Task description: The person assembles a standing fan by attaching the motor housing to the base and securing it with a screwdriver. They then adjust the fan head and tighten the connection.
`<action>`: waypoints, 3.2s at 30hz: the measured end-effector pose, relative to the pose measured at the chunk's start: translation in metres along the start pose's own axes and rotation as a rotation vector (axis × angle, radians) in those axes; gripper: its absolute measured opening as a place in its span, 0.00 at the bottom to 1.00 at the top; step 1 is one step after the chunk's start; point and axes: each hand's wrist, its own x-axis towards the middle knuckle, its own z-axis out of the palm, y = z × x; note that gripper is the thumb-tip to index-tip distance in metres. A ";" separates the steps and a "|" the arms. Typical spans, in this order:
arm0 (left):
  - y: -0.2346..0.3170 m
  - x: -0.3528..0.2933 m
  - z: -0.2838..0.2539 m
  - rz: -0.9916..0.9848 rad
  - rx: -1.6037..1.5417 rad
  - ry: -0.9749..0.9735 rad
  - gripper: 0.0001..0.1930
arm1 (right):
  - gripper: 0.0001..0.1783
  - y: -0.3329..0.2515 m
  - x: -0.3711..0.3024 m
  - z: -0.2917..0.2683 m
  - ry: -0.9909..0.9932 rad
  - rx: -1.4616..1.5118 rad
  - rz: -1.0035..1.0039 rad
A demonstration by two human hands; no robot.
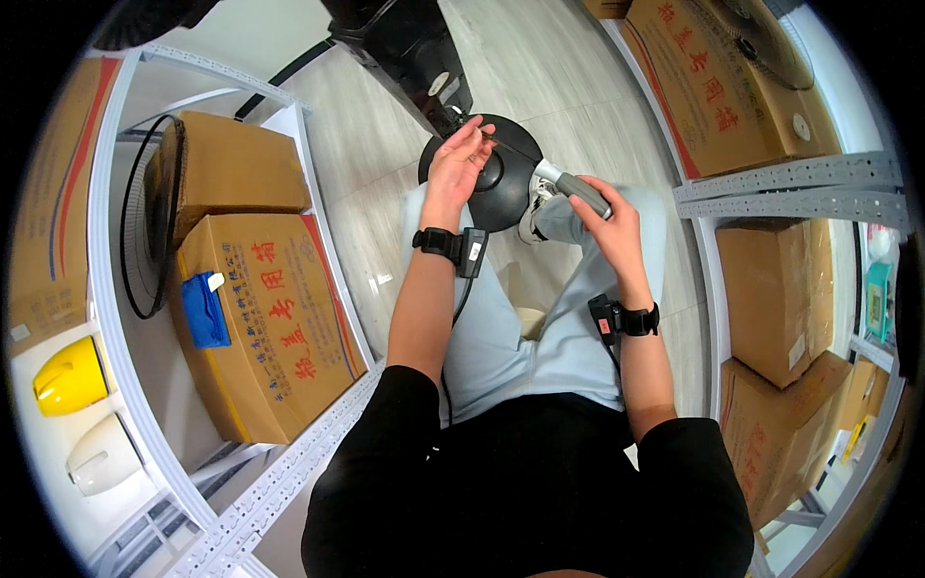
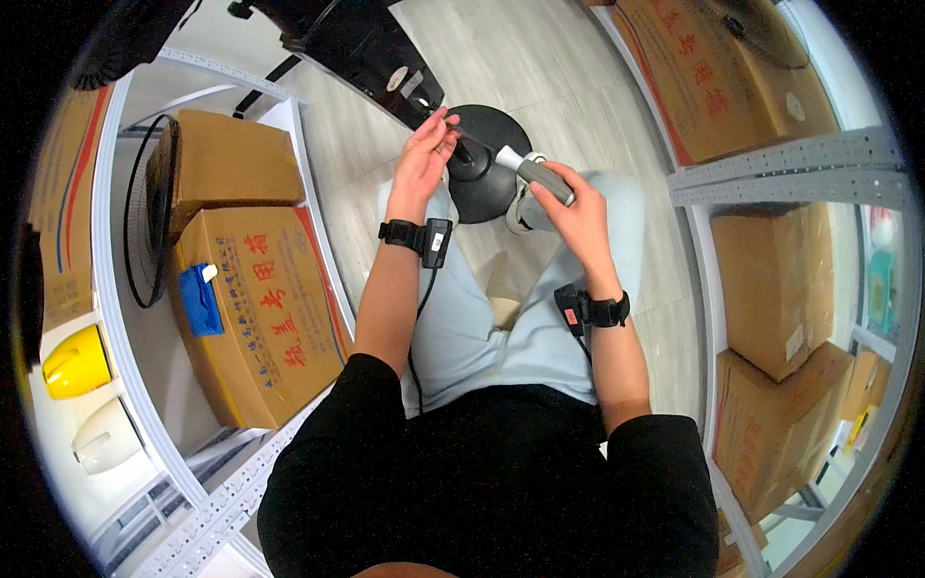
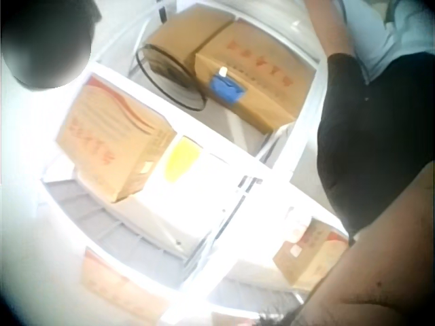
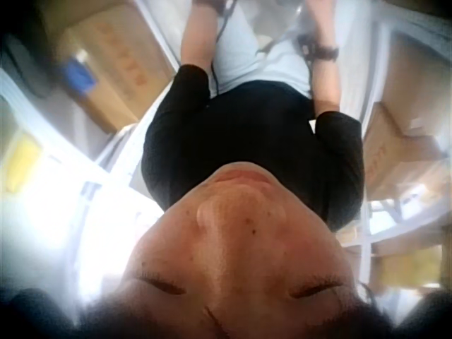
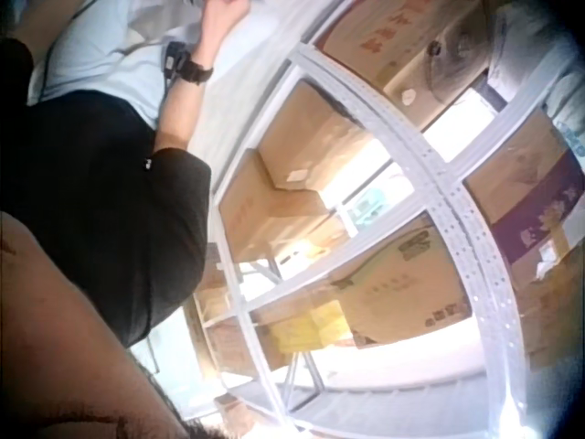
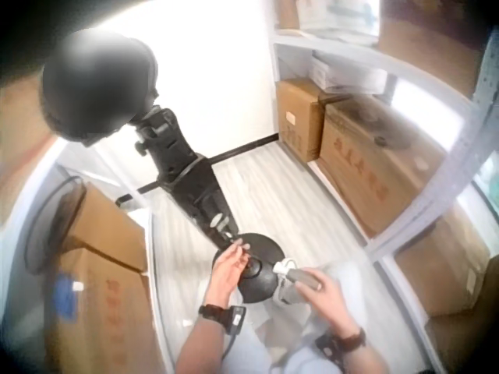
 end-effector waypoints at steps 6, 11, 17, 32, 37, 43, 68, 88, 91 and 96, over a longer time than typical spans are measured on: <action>0.005 -0.001 -0.007 -0.025 0.012 -0.017 0.17 | 0.20 -0.001 -0.008 0.005 0.045 -0.083 -0.192; 0.001 -0.004 -0.013 -0.058 -0.044 0.028 0.11 | 0.20 -0.009 -0.013 0.010 0.016 -0.146 -0.212; 0.002 -0.005 -0.014 -0.092 -0.101 0.023 0.09 | 0.19 -0.014 -0.016 0.015 0.009 -0.174 -0.178; 0.014 -0.007 -0.009 -0.009 -0.083 0.123 0.08 | 0.19 0.009 0.004 0.030 -0.038 0.006 -0.041; 0.015 -0.006 -0.007 0.007 -0.103 0.172 0.08 | 0.19 0.007 0.008 0.035 -0.064 0.081 0.019; 0.017 -0.003 -0.003 0.025 -0.164 0.149 0.08 | 0.19 -0.005 0.011 0.033 -0.082 0.085 0.053; 0.015 0.034 0.049 0.201 -0.382 0.065 0.14 | 0.20 -0.033 0.027 0.040 0.082 0.050 -0.181; 0.013 0.026 0.046 0.121 -0.227 -0.126 0.16 | 0.19 -0.046 0.046 0.058 -0.073 0.277 0.104; 0.011 0.031 0.038 0.148 -0.217 -0.133 0.14 | 0.19 -0.046 0.044 0.062 0.009 0.181 -0.042; 0.010 0.034 0.038 0.139 -0.223 -0.103 0.12 | 0.21 -0.026 0.043 0.064 0.214 -0.254 -0.429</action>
